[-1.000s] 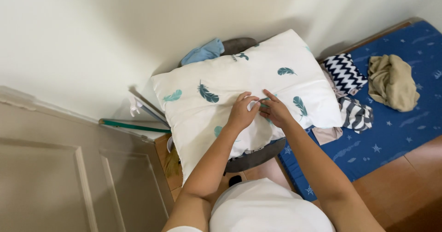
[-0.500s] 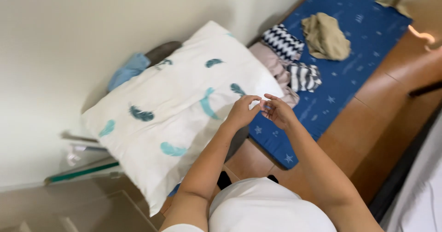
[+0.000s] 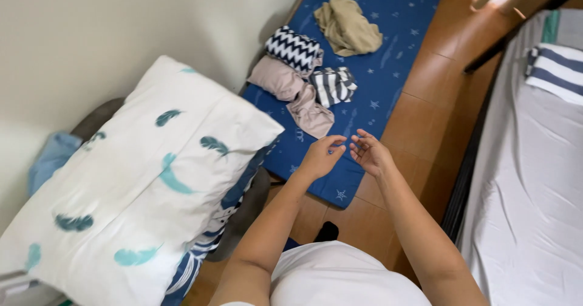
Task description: The person folds a blue patterned pillowcase on a bed, then folds a white pillowcase with feather patterns. They also fold a light pink cloth and place it on a stack of bedding on a blue mat on the floor.
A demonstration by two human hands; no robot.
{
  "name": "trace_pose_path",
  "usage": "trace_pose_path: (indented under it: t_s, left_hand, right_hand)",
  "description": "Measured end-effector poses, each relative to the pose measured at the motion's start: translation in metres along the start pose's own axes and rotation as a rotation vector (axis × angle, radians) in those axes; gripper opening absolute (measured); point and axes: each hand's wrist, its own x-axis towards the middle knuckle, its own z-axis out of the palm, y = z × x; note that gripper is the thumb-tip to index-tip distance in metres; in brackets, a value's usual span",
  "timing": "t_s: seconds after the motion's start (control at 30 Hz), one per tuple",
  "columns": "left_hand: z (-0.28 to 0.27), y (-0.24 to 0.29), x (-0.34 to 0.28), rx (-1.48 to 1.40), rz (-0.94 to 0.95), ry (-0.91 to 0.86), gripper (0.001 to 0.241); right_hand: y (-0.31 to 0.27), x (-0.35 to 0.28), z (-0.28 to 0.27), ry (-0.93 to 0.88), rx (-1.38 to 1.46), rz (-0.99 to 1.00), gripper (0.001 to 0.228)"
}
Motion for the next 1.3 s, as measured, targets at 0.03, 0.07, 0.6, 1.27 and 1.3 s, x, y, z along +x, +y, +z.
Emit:
trace_pose_path:
  t_s: [0.03, 0.07, 0.6, 1.27, 1.3]
  left_hand:
    - [0.008, 0.006, 0.004, 0.0, 0.003, -0.024, 0.033]
    - [0.015, 0.012, 0.008, -0.01, 0.002, -0.016, 0.031]
    - [0.173, 0.015, 0.145, -0.395, 0.048, -0.433, 0.027]
    - [0.459, 0.08, 0.14, -0.53, 0.165, -1.146, 0.021]
    - [0.479, 0.081, 0.133, -0.544, 0.227, -1.171, 0.022]
  right_hand:
    - [-0.005, 0.0, -0.009, 0.016, 0.017, -0.008, 0.031]
    - [-0.009, -0.001, -0.018, 0.02, 0.037, -0.021, 0.03]
    - [-0.068, -0.002, -0.146, 0.246, 0.392, -0.279, 0.028]
    - [-0.032, -0.101, -0.377, 0.785, 0.899, -0.873, 0.04]
    - [-0.021, -0.11, -0.399, 0.815, 0.911, -0.914, 0.044]
